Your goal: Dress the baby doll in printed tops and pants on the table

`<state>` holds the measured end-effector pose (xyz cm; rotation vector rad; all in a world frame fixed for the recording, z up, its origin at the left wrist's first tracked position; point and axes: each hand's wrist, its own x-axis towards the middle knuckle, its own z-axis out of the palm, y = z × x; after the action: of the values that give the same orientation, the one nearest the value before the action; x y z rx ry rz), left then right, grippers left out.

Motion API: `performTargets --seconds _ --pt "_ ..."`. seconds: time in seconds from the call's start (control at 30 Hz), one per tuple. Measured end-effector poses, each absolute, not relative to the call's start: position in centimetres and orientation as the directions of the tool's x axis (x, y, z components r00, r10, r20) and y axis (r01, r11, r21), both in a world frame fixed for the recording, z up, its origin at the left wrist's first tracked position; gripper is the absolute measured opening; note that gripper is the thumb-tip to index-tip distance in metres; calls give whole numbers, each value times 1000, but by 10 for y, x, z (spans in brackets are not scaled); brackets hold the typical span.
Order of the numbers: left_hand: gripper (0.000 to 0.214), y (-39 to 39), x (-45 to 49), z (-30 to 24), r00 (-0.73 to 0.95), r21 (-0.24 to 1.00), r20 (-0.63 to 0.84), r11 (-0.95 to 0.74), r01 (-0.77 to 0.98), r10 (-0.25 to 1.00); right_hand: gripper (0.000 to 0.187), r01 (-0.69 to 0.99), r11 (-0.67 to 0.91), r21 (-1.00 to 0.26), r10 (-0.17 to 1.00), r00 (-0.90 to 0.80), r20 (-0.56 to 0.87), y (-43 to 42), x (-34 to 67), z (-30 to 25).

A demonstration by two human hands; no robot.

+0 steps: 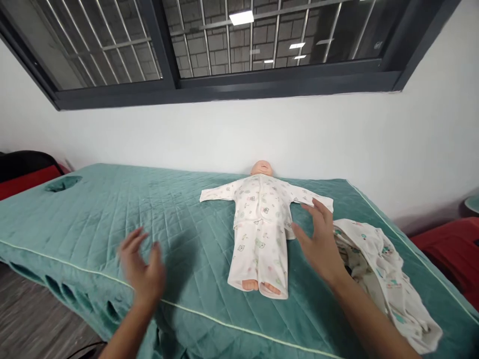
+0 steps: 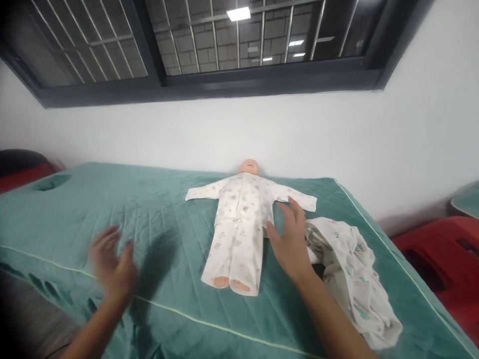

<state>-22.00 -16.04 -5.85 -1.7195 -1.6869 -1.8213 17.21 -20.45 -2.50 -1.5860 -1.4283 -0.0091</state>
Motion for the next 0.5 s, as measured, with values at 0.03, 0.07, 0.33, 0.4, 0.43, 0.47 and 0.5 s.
performTargets --seconds 0.03,0.07,0.33,0.4,0.43,0.47,0.5 --pt "30 -146 -190 -56 -277 627 733 -459 629 621 44 677 174 -715 762 367 534 -188 170 -20" --pt "29 -130 -158 -52 -176 660 697 -526 536 695 44 585 196 -787 765 412 496 -170 169 -14" --pt "33 1 18 -2 150 872 387 -414 263 910 49 471 121 -874 816 454 358 -35 177 -4" --pt "33 21 31 0 205 854 348 -399 334 915 47 535 140 -833 849 369 379 -24 178 -15" --pt "32 27 35 -1 230 840 343 -407 358 911 46 554 154 -818 866 323 381 -22 178 -20" --pt "32 31 38 -3 257 824 352 -428 371 900 44 563 167 -809 879 287 381 -21 179 -24" --pt "31 33 39 -6 285 806 371 -459 374 884 44 567 180 -804 886 263 383 -22 179 -27"
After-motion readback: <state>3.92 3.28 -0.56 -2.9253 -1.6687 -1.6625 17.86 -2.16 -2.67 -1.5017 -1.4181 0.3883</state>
